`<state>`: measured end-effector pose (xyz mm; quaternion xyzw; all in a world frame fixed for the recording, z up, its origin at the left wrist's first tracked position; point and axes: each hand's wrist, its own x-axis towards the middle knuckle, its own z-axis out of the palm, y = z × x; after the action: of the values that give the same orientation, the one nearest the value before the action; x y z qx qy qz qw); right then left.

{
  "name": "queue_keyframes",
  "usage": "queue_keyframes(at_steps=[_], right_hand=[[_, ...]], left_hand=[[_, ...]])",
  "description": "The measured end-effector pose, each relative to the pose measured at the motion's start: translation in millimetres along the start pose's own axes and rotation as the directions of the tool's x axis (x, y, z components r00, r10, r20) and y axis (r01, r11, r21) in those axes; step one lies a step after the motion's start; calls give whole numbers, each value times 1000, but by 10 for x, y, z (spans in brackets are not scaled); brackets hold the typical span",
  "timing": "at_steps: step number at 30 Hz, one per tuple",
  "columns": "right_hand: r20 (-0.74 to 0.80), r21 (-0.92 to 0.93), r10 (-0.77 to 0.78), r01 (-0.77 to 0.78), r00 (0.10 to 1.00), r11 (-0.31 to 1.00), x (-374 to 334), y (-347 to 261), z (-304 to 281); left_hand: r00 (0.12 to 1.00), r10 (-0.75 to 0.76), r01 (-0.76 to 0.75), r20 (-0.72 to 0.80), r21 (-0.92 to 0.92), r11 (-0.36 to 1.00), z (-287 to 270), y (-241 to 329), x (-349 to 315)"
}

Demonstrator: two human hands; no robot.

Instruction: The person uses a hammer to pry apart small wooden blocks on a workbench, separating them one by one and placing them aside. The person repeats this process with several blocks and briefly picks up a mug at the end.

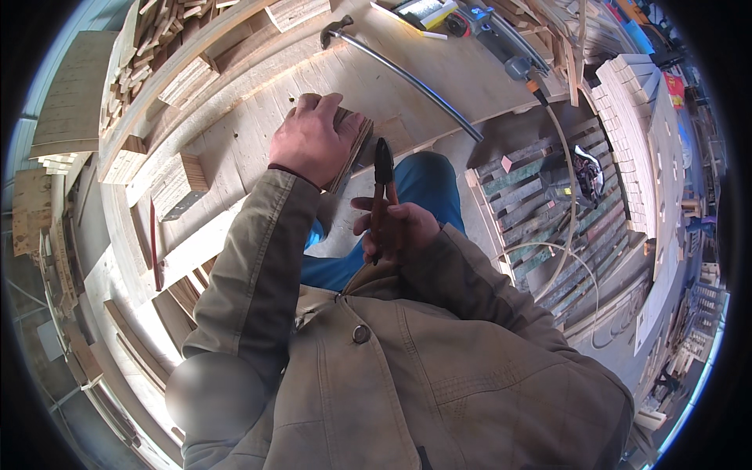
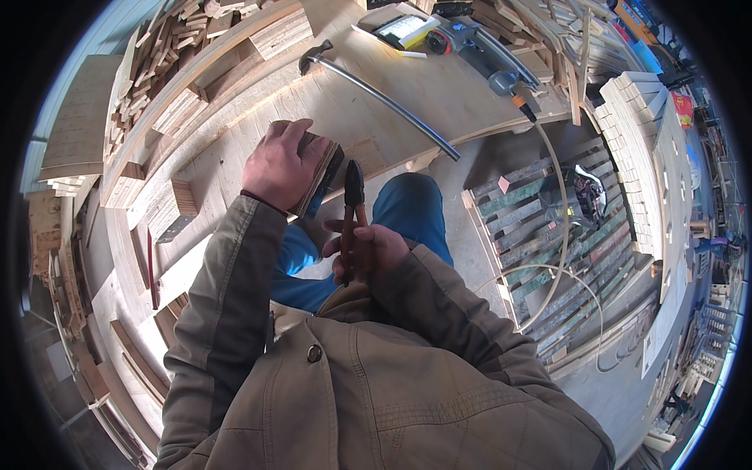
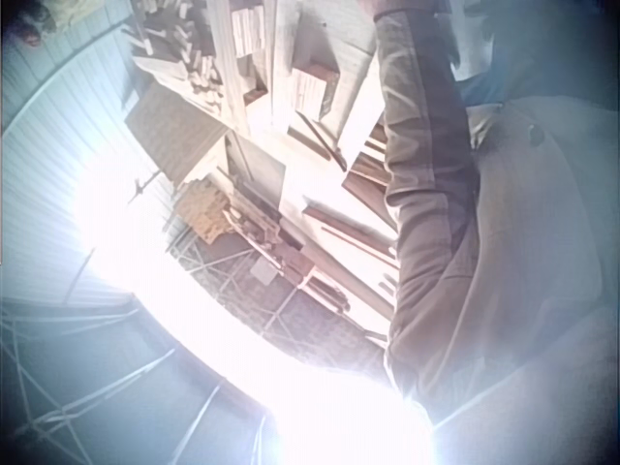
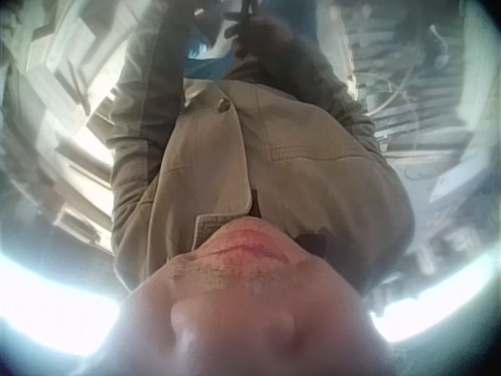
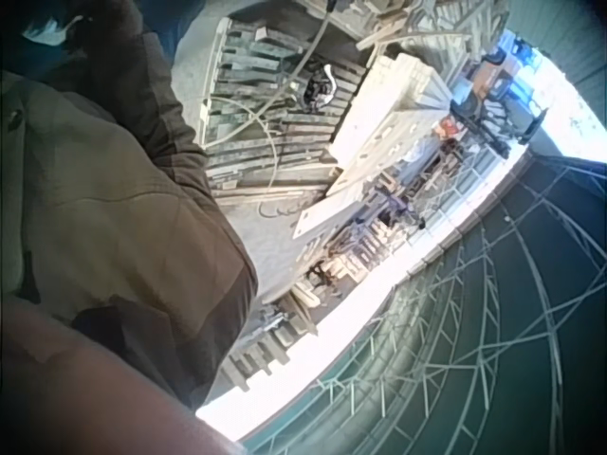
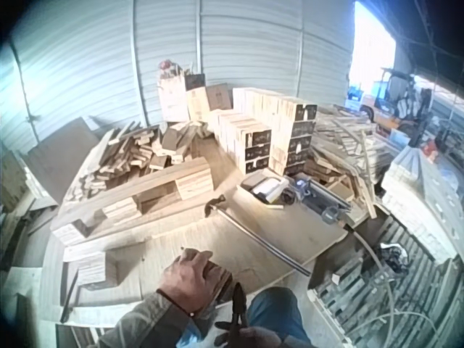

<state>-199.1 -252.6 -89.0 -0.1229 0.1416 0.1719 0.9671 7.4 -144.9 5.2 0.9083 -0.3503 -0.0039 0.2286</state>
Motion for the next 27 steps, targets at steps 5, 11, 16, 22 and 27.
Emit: queue_keyframes(at_steps=[5, 11, 16, 22, 27], right_hand=[[-121, -257, -20, -12, 992, 966, -15, 19, 45], [-223, -476, 2, -111, 975, 873, 7, 25, 324], [-332, -518, -74, -116, 940, 847, 80, 182, 497], [-442, -566, -182, -116, 878, 816, 181, 366, 668], [-484, -536, -212, -97, 849, 838, 255, 447, 816]], left_hand=[[999, 32, -35, -37, -63, 997, 32, -30, -10], [995, 86, -88, -42, -50, 995, 69, -72, 3], [999, 42, -40, 17, -89, 995, 45, -62, -6], [999, 36, -34, 19, -93, 995, 20, -49, -16], [999, 31, -30, 12, -95, 995, 19, -50, -28]])
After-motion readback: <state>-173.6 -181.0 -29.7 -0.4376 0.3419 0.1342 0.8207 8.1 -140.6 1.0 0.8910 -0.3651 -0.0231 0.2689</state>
